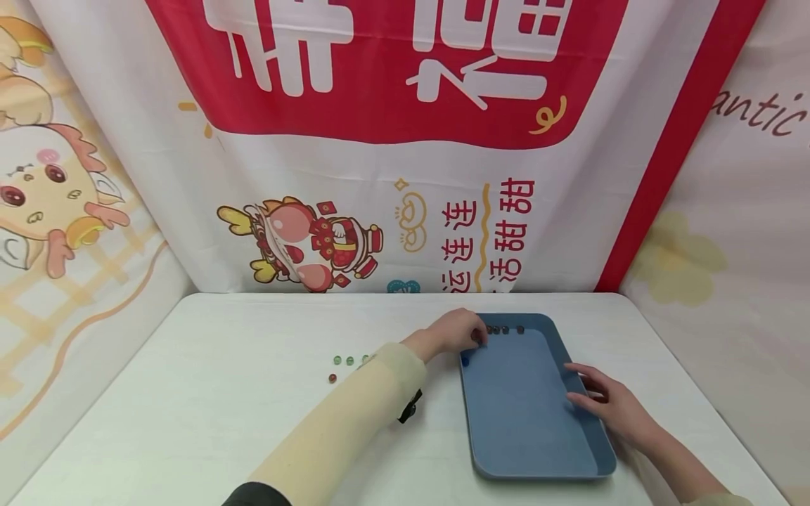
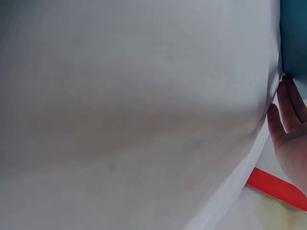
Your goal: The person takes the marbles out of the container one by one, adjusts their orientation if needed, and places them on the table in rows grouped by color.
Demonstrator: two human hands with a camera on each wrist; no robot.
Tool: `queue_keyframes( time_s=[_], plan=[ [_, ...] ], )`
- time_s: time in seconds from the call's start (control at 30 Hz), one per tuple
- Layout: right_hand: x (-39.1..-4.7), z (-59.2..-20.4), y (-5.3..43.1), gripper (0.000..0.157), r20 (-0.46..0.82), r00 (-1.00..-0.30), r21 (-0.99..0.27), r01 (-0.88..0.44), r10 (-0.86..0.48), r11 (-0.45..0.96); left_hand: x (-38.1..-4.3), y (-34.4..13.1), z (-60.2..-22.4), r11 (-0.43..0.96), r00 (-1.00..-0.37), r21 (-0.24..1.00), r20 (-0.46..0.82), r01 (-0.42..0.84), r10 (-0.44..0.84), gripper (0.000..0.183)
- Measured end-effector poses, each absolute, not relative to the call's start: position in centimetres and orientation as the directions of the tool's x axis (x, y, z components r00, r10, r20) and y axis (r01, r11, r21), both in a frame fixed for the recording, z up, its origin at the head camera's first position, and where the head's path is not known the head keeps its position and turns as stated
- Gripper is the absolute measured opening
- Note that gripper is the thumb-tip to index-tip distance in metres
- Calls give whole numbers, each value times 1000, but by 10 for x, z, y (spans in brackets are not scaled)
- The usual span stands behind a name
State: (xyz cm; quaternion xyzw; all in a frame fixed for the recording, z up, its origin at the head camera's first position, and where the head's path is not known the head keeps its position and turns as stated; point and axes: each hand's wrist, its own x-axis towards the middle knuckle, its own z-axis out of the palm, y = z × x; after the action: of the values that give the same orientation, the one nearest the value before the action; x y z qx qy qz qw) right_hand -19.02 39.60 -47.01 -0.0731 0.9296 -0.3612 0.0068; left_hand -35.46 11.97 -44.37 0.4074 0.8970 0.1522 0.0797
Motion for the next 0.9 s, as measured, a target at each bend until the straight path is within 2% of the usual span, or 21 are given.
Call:
queue_keyframes(
  time_s=[0.17, 0.33, 0.9],
  plan=[
    [-189, -471, 395, 59, 42, -989, -674, -132, -140, 727, -355, 112, -444, 533, -616, 459, 41, 711, 787, 17],
    [-189, -471, 395, 59, 42, -989, -670, -132, -140, 731, -352, 102, -438, 458, -579, 505, 105, 731, 809, 17],
    [-188, -472, 395, 58, 27, -989, -655, -126, -144, 745, -314, 45, -417, 377, -574, 628, 138, 681, 807, 18]
  ],
)
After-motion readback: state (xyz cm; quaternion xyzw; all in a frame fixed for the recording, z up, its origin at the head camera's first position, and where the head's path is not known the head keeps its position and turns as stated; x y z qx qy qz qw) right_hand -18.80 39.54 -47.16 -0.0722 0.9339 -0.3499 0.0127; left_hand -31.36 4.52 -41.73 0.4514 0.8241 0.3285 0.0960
